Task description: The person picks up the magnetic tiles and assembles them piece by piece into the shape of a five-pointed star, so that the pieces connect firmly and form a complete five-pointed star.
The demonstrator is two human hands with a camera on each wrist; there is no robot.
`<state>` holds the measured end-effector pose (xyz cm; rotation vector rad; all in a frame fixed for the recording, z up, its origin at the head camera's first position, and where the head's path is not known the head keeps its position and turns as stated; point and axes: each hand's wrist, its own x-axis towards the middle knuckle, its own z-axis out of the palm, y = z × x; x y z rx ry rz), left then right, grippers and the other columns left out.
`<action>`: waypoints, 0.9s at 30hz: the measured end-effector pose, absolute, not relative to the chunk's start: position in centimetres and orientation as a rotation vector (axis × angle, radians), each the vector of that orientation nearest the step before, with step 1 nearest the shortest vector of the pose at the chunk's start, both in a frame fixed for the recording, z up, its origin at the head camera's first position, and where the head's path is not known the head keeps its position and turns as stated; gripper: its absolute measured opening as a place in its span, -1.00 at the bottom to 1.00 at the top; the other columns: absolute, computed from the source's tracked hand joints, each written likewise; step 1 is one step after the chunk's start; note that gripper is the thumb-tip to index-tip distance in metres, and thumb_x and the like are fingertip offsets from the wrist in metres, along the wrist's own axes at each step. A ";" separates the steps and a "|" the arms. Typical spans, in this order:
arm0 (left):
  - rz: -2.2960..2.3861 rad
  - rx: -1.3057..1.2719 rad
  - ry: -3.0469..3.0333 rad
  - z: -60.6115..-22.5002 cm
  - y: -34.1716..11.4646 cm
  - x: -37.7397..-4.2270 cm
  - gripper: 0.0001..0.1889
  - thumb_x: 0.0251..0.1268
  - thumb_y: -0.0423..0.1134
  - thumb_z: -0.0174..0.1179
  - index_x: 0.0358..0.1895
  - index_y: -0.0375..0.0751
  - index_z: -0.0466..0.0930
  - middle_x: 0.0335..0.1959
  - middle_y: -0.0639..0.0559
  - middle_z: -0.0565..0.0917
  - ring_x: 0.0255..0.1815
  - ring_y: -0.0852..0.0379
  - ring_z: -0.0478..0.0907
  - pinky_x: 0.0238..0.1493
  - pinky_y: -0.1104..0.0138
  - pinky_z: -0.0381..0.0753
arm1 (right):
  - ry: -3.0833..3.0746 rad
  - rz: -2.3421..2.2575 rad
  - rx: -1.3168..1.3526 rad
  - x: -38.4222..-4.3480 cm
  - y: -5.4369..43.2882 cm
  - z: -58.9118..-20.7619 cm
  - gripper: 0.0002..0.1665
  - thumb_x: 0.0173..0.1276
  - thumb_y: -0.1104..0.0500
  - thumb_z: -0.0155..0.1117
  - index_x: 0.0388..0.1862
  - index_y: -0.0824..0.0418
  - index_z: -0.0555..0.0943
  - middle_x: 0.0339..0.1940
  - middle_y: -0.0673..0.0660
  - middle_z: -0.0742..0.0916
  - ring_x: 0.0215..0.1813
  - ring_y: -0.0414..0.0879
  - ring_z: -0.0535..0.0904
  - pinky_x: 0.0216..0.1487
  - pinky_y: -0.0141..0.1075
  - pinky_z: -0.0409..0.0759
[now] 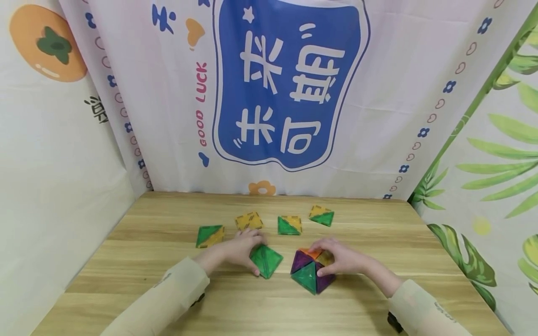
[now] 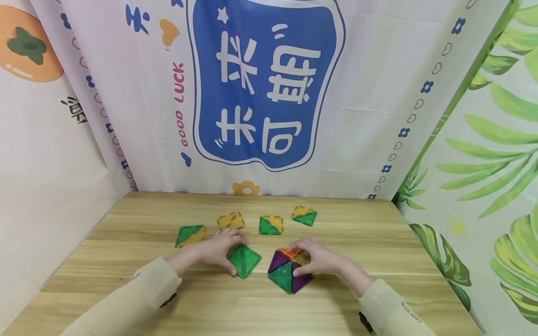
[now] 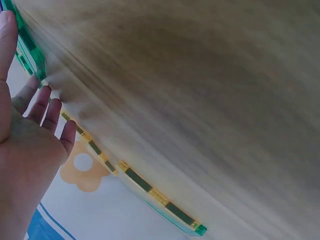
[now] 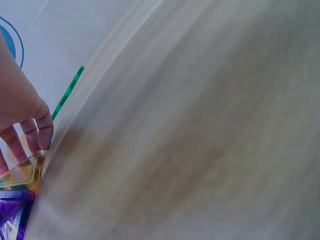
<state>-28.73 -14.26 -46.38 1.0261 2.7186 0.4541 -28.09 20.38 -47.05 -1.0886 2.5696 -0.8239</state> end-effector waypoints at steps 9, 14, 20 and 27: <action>0.561 0.971 2.680 -45.7 -14.6 -28.6 -0.17 -0.30 0.05 0.54 0.15 -0.19 0.42 0.17 -0.06 0.42 0.28 -0.09 0.24 0.31 -0.21 0.13 | 2.560 -0.823 -1.100 -28.1 19.6 -47.0 -0.32 0.09 -0.22 0.40 0.16 -0.02 0.49 0.20 -0.05 0.52 0.26 0.00 0.30 0.23 0.05 0.31; 0.654 0.908 2.664 -45.7 -14.8 -28.6 -0.21 -0.25 -0.05 0.54 0.13 -0.21 0.38 0.08 0.01 0.47 0.20 -0.01 0.34 0.33 -0.04 0.23 | 2.572 -0.807 -1.107 -28.0 19.5 -47.1 -0.33 0.09 -0.23 0.39 0.16 -0.04 0.49 0.20 -0.06 0.52 0.24 -0.03 0.31 0.22 0.03 0.32; 0.776 0.853 2.624 -45.6 -15.2 -28.8 -0.39 -0.09 -0.16 0.47 0.04 -0.22 0.39 -0.07 0.06 0.51 0.01 0.10 0.46 0.10 0.20 0.49 | 2.579 -0.801 -1.101 -28.0 19.2 -47.2 -0.32 0.08 -0.27 0.37 0.14 -0.07 0.48 0.17 -0.09 0.53 0.21 -0.06 0.33 0.20 0.01 0.33; 1.019 0.795 2.524 -44.9 -16.0 -29.0 -0.81 0.28 -0.32 0.18 -0.10 -0.21 0.43 -0.22 0.01 0.54 -0.18 0.13 0.48 -0.18 0.27 0.55 | 2.572 -0.812 -1.092 -28.0 18.8 -47.4 -0.33 0.08 -0.26 0.38 0.15 -0.07 0.48 0.16 -0.10 0.53 0.21 -0.07 0.31 0.18 -0.01 0.35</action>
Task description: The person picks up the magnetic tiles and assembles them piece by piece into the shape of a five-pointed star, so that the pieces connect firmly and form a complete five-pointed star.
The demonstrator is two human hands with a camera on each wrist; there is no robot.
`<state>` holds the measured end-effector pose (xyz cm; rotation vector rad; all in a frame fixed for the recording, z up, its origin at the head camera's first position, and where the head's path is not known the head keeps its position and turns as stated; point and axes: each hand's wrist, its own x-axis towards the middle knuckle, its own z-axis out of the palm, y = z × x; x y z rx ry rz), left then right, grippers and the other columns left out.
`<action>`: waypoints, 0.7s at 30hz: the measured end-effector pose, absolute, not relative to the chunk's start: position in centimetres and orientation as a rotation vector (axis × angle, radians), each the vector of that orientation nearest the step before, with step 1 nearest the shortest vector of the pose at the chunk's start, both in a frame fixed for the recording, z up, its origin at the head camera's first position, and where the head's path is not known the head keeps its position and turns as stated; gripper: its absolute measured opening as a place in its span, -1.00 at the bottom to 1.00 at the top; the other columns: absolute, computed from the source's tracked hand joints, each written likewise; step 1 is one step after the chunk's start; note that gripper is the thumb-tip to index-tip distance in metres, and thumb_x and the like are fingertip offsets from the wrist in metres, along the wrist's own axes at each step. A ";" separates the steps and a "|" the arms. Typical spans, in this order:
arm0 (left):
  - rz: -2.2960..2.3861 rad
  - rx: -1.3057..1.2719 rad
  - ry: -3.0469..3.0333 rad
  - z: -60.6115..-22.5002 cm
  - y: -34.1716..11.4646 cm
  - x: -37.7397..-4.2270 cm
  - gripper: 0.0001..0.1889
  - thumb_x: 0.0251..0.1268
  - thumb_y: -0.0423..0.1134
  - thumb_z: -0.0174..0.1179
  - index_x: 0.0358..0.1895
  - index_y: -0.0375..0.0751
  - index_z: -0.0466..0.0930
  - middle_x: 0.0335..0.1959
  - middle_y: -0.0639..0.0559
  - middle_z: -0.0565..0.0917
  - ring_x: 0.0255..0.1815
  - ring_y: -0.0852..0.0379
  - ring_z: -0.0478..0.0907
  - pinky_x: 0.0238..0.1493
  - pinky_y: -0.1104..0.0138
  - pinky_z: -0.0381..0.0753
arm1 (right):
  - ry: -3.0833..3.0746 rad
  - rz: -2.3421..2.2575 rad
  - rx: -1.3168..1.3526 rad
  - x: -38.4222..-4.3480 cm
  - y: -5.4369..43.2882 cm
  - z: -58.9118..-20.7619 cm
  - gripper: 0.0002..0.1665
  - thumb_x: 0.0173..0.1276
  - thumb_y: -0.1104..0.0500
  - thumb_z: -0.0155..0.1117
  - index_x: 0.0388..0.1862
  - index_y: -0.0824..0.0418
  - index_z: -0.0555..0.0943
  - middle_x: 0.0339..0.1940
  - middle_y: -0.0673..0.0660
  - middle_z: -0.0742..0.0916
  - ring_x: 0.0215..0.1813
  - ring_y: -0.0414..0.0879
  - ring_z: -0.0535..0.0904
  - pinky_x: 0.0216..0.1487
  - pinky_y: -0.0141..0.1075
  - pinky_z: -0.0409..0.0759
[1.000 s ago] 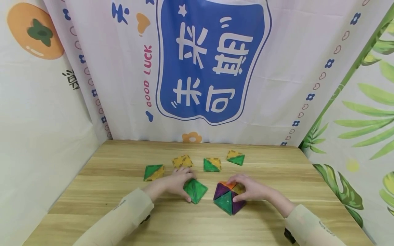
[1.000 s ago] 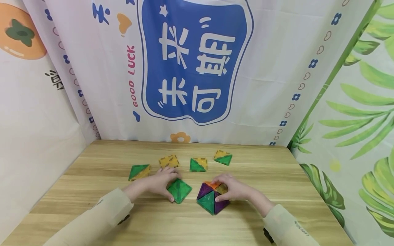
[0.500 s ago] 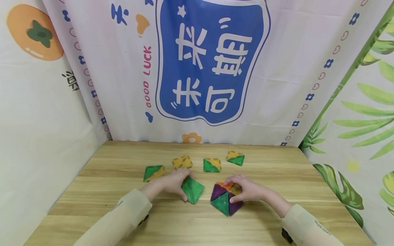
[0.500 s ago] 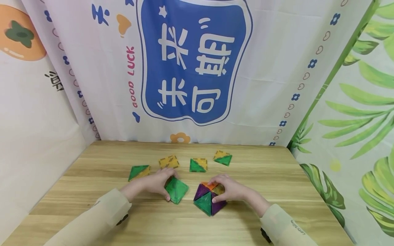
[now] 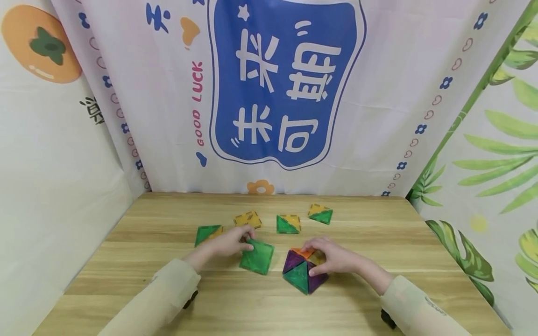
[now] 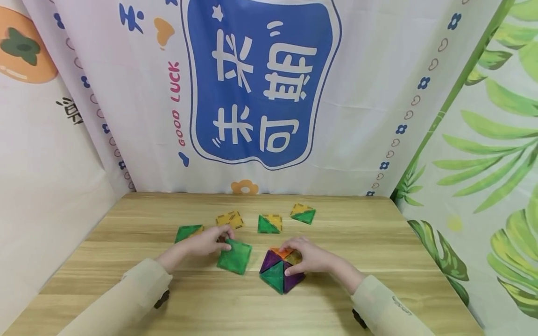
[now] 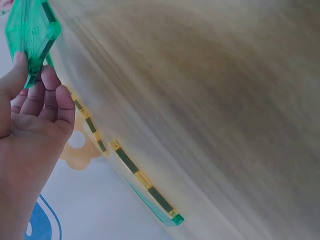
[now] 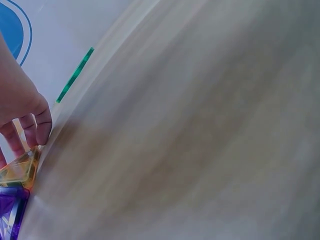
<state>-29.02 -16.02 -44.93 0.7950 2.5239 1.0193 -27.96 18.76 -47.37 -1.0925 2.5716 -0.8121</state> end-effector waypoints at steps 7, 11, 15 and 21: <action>1.086 0.816 2.550 -43.6 -16.6 -29.7 -0.89 0.37 -0.33 0.08 -0.10 -0.20 0.41 -0.24 -0.01 0.57 -0.22 0.13 0.50 -0.26 0.32 0.53 | 2.590 -0.800 -1.090 -27.7 18.2 -47.2 -0.29 0.06 -0.29 0.38 0.15 -0.03 0.48 0.14 -0.10 0.54 0.20 -0.09 0.32 0.20 -0.02 0.37; 1.138 0.792 2.561 -42.5 -16.4 -30.2 -0.88 0.40 -0.33 0.04 -0.07 -0.18 0.40 -0.21 -0.02 0.56 -0.18 0.12 0.49 -0.17 0.28 0.51 | 2.609 -0.776 -1.116 -27.6 17.7 -47.0 -0.27 0.05 -0.31 0.37 0.15 0.00 0.48 0.14 -0.07 0.54 0.22 -0.07 0.34 0.21 -0.02 0.37; 1.158 0.756 2.576 -41.3 -15.6 -30.7 -0.87 0.42 -0.29 0.02 -0.04 -0.15 0.43 -0.22 -0.01 0.56 -0.18 0.10 0.47 -0.15 0.27 0.49 | 2.614 -0.762 -1.122 -27.4 17.2 -47.1 -0.27 0.05 -0.32 0.36 0.14 -0.02 0.48 0.15 -0.08 0.53 0.23 -0.08 0.34 0.24 -0.02 0.36; 1.166 0.725 2.579 -39.8 -14.2 -31.2 -0.85 0.42 -0.25 0.03 -0.02 -0.13 0.46 -0.25 0.00 0.56 -0.15 -0.02 0.50 -0.18 0.28 0.49 | 2.585 -0.806 -1.143 -27.4 16.9 -47.0 -0.32 0.16 -0.29 0.28 0.16 0.05 0.48 0.16 -0.03 0.54 0.24 -0.04 0.36 0.26 0.01 0.35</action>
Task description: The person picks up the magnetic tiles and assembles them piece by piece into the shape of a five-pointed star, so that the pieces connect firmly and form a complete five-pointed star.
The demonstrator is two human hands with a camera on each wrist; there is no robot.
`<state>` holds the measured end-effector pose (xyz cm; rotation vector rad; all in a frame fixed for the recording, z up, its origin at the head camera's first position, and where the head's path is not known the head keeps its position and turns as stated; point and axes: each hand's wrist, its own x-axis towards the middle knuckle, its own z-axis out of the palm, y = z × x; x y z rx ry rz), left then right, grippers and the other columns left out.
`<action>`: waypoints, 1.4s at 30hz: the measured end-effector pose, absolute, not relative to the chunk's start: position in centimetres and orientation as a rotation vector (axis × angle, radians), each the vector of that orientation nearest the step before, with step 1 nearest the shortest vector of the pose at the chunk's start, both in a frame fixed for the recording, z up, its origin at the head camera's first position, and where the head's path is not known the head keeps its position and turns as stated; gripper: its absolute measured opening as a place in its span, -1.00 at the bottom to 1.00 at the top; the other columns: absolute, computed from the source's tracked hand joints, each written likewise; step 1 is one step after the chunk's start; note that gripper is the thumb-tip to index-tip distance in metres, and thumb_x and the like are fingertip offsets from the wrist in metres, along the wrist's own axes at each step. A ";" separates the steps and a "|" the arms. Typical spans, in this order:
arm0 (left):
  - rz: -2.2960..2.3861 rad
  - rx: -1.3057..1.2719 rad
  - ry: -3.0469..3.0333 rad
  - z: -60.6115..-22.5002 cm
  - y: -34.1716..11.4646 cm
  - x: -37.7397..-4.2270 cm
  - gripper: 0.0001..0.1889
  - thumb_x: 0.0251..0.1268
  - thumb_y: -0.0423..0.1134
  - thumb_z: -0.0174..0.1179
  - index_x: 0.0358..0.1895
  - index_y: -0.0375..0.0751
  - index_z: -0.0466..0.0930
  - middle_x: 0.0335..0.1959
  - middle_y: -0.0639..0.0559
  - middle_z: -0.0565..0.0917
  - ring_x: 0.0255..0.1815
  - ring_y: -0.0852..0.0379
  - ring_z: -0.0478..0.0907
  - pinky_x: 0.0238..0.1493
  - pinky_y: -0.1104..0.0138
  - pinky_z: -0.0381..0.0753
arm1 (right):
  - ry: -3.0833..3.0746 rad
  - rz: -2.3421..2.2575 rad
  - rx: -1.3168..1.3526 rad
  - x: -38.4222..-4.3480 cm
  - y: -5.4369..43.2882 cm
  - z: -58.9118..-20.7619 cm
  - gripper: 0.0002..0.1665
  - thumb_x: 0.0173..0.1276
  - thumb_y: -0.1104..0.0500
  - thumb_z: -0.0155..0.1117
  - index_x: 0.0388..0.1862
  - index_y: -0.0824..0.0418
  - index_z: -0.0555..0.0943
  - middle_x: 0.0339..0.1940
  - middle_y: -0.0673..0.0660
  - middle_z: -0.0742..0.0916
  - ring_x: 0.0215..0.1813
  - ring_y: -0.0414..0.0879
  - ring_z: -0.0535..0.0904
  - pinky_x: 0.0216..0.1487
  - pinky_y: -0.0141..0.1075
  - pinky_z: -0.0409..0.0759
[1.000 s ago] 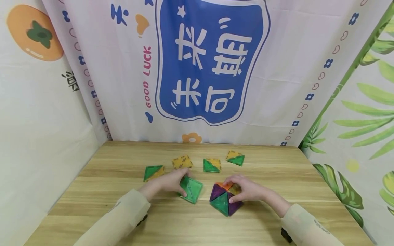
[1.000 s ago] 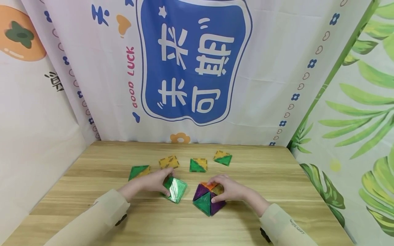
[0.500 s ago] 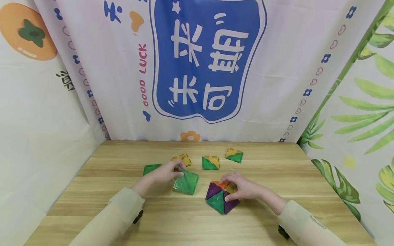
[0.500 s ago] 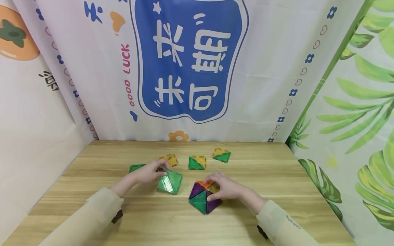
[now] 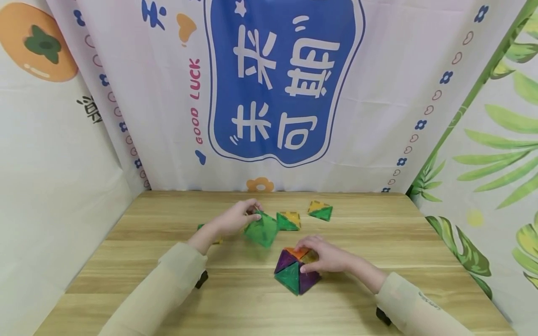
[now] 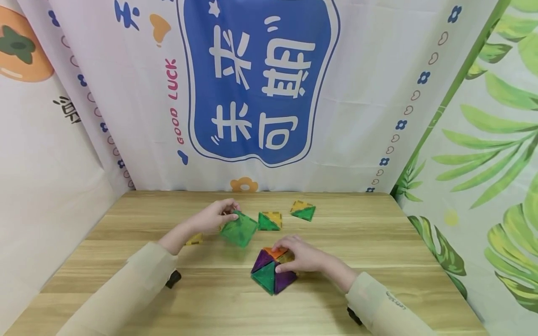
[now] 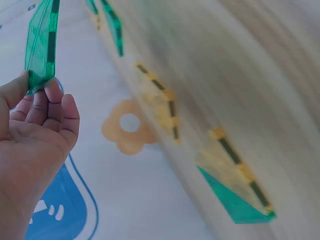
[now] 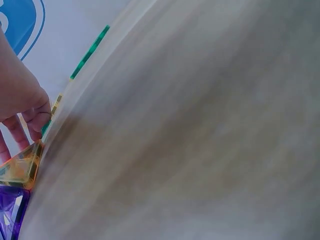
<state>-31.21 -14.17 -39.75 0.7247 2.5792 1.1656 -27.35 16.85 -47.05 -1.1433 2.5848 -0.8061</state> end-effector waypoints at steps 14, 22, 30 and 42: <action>1.024 0.876 2.622 -38.8 -9.8 -32.1 -0.82 0.39 -0.24 0.09 -0.02 -0.15 0.51 -0.22 0.05 0.65 -0.21 0.20 0.57 -0.17 0.33 0.56 | 2.568 -1.266 -0.973 -29.4 16.4 -42.3 -0.63 0.44 0.19 0.08 0.16 0.32 0.46 -0.01 0.23 0.66 -0.01 0.03 0.54 -0.12 -0.26 0.54; 1.051 0.911 2.597 -39.2 -8.1 -32.0 -0.80 0.34 -0.30 0.14 -0.03 -0.24 0.47 -0.29 -0.06 0.65 -0.24 0.02 0.60 -0.28 0.37 0.55 | 2.524 -1.271 -0.926 -30.4 15.9 -41.7 -0.73 0.40 0.10 0.16 -0.06 0.24 0.62 -0.28 0.10 0.72 -0.22 0.07 0.63 -0.27 -0.24 0.61; 1.144 0.827 2.588 -39.6 -8.3 -31.8 -0.77 0.33 -0.23 0.17 -0.02 -0.21 0.48 -0.22 -0.03 0.64 -0.18 0.09 0.59 -0.19 0.33 0.59 | 2.561 -1.261 -0.927 -31.3 16.2 -42.3 -0.74 0.41 0.13 0.15 -0.11 0.30 0.63 -0.24 0.14 0.72 -0.24 -0.07 0.61 -0.29 -0.31 0.59; 1.210 0.855 2.485 -41.6 -8.6 -32.0 -0.76 0.31 -0.30 0.17 0.01 -0.25 0.51 -0.20 -0.03 0.68 -0.17 0.16 0.60 -0.13 0.34 0.60 | 2.417 -1.318 -0.797 -31.8 17.9 -43.2 -0.74 0.44 0.13 0.10 -0.10 0.30 0.57 -0.40 0.01 0.65 -0.34 0.03 0.50 -0.34 -0.26 0.51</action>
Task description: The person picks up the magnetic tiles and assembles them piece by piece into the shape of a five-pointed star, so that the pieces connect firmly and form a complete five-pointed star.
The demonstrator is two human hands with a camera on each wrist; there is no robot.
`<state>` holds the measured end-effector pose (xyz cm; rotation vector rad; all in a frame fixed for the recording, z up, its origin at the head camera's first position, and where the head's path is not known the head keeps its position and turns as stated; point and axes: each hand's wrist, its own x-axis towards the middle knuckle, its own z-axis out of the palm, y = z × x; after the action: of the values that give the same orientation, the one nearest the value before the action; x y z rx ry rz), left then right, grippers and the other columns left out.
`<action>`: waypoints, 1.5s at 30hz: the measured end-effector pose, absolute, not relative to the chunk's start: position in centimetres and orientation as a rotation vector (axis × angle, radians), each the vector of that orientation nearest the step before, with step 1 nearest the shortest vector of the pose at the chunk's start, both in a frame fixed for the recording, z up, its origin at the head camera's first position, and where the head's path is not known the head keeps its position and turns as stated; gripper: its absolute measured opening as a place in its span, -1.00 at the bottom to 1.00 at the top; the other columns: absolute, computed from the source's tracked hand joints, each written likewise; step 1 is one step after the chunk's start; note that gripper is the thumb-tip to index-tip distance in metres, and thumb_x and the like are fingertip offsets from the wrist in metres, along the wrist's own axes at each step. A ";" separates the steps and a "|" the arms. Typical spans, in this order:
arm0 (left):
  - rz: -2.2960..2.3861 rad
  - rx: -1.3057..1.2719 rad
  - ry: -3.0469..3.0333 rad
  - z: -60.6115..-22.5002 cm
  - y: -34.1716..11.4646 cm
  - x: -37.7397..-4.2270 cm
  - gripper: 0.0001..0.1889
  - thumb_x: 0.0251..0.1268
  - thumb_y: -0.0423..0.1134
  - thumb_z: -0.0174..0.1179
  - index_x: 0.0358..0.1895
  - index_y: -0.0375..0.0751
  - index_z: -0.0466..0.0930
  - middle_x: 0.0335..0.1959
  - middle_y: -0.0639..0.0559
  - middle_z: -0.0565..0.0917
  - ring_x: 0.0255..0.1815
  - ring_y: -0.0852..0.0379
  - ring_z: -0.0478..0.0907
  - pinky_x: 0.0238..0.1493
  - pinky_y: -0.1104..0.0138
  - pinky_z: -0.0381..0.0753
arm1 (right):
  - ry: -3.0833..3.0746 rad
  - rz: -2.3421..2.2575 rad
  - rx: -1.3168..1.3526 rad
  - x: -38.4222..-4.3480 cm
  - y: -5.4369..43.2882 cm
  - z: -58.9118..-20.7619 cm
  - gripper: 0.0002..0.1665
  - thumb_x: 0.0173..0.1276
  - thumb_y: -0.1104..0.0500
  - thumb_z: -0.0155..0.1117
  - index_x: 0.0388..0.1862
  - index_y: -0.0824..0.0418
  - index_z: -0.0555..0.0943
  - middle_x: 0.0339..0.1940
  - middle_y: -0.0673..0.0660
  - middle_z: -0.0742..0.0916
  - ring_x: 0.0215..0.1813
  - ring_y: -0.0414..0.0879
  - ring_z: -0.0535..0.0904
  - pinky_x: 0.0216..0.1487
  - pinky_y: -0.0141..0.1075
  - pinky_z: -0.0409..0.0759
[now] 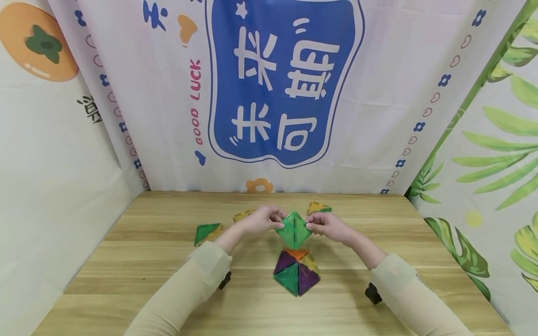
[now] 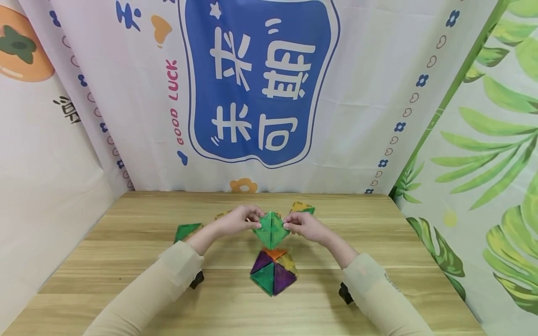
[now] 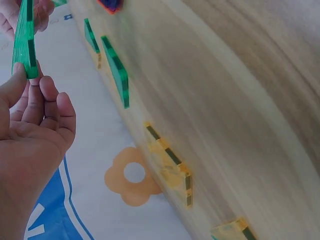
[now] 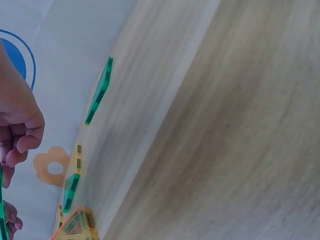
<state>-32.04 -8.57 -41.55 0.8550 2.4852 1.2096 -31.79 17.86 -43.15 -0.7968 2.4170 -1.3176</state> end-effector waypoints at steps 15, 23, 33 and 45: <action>1.131 0.826 2.515 -44.4 -7.2 -32.1 -0.71 0.30 -0.37 0.14 0.07 -0.26 0.48 -0.14 -0.12 0.68 -0.11 0.08 0.61 -0.06 0.31 0.60 | 2.274 -1.313 -0.716 -32.1 18.3 -45.3 -0.72 0.46 0.17 0.06 -0.05 0.37 0.52 -0.32 0.04 0.66 -0.24 0.03 0.55 -0.18 -0.16 0.59; 1.111 0.762 2.507 -45.3 -6.9 -31.8 -0.70 0.31 -0.35 0.13 0.10 -0.23 0.47 -0.18 -0.06 0.67 -0.12 0.10 0.59 -0.06 0.29 0.59 | 2.270 -1.260 -0.720 -32.0 18.3 -46.4 -0.74 0.47 0.18 0.03 -0.05 0.36 0.51 -0.38 0.11 0.61 -0.35 -0.06 0.49 -0.33 -0.27 0.54; 1.104 0.731 2.488 -46.1 -6.7 -31.8 -0.70 0.32 -0.35 0.13 0.10 -0.23 0.46 -0.08 -0.13 0.65 0.00 0.01 0.58 0.04 0.24 0.58 | 2.318 -1.163 -0.731 -32.3 17.9 -47.1 -0.78 0.46 0.19 0.05 -0.07 0.31 0.52 -0.45 0.09 0.55 -0.44 -0.11 0.39 -0.44 -0.34 0.40; 1.040 0.760 2.495 -46.5 -6.7 -31.6 -0.66 0.28 -0.41 0.15 0.12 -0.30 0.42 -0.15 -0.07 0.63 -0.04 0.04 0.57 0.01 0.26 0.58 | 2.399 -1.103 -0.741 -32.1 17.3 -47.1 -0.78 0.41 0.22 0.12 -0.04 0.30 0.55 -0.21 0.10 0.66 -0.23 -0.16 0.50 -0.22 -0.33 0.50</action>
<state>-31.57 -6.72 -46.53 0.7599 2.4949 1.0398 -32.09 17.31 -47.06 -0.7406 2.3987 -1.1027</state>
